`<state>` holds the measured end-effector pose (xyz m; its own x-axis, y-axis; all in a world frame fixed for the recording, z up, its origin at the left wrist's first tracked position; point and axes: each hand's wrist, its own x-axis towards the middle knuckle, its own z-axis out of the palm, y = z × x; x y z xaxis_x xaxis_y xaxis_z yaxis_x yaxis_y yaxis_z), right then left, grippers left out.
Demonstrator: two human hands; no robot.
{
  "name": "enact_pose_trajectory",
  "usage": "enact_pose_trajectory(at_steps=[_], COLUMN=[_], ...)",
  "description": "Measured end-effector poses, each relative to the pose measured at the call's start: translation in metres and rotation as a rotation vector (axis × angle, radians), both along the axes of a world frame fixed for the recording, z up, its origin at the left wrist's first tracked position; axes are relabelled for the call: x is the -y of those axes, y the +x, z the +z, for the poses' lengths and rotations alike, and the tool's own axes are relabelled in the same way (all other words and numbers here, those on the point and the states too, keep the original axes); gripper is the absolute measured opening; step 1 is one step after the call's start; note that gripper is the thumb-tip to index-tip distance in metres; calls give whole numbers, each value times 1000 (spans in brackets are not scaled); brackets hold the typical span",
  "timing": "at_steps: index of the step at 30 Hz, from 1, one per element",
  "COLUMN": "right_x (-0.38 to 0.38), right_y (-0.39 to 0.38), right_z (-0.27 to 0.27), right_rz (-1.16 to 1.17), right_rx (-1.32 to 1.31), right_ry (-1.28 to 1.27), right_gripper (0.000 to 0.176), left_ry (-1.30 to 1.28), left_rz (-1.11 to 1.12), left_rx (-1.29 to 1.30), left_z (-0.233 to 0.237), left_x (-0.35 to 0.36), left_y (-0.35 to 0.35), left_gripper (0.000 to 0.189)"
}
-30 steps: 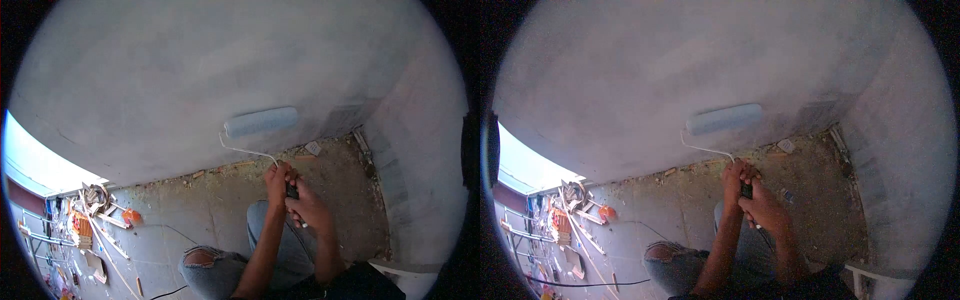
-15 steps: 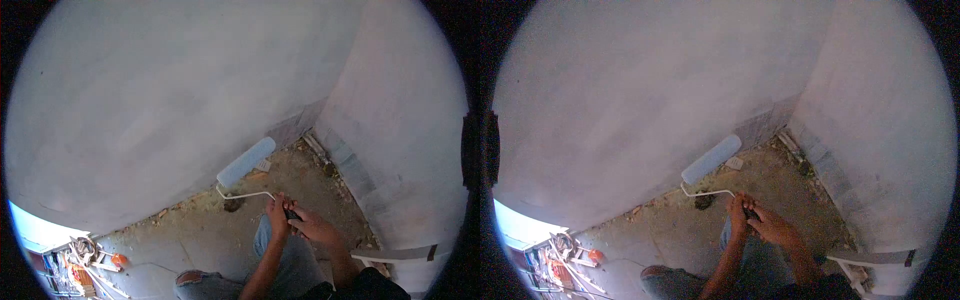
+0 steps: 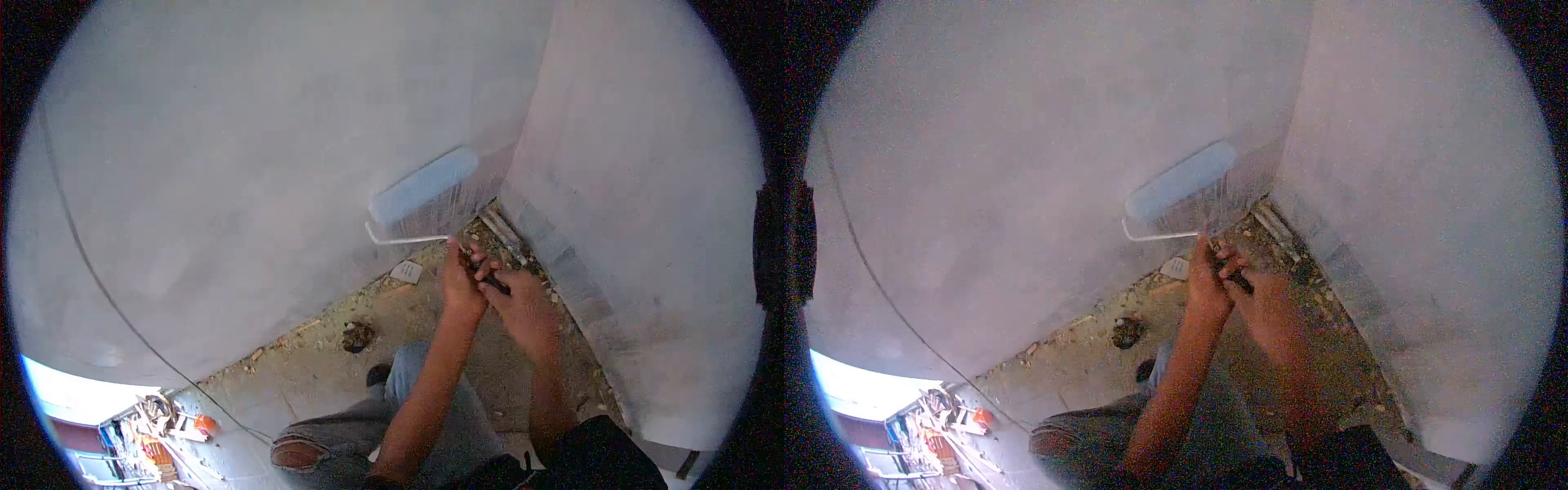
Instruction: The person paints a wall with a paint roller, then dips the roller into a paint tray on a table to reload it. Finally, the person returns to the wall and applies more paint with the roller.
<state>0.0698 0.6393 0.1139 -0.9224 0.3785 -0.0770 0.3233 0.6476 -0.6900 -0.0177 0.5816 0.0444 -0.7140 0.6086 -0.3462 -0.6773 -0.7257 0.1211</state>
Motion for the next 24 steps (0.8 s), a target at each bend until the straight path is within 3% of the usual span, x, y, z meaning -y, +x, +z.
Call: enact_pose_trajectory(at_steps=[1, 4, 6, 8, 10, 12, 13, 15, 16, 18, 21, 23, 24], right_x=[-14, -40, -36, -39, -27, -24, -25, -38, -43, -56, -48, -49, -46], right_y=[-11, -49, -73, -79, -57, -38, -35, -44, -51, -69, -83, -69, -56], right_z=[-11, -65, -120, -131, -103, -48, -26, 5, -14, -91, -178, -130, -91], right_rz=[-3, 74, 87, 79, 75, 81, 60, 27, 46, 85, 202, 123, 98], right_rx=[12, 87, 163, 122, 5, -141, -63, 81, 74, 57, -4, -66, -77], right_ry=[-79, 147, 147, 122, 36, 43, 28, 23, 41, 86, 84, 120, 125], right_gripper=[28, 29, 30, 31, 31, 32, 32, 31, 31, 29, 29, 29, 29], left_ry=[49, -163, -108, -86, -132, -21, 29, -249, -342, -502, -502, -475, -344], left_rz=[-1, 75, 83, 57, 20, -46, -75, -35, -19, 6, -34, -38, -65], left_rx=[20, 281, 376, 394, 382, 230, 163, -26, -77, -118, 44, 166, 69], left_z=[-17, -80, -157, -166, -117, -38, -22, -31, -42, -89, -171, -122, -71], left_x=[-12, -47, -41, -39, -25, -23, -24, -38, -44, -55, -40, -36, -35], left_y=[-12, -34, -49, -62, -47, -27, -23, -33, -36, -46, -59, -53, -41], left_gripper=[36, 35, 32, 30, 29, 28, 28, 28, 28, 27, 26, 24, 24])
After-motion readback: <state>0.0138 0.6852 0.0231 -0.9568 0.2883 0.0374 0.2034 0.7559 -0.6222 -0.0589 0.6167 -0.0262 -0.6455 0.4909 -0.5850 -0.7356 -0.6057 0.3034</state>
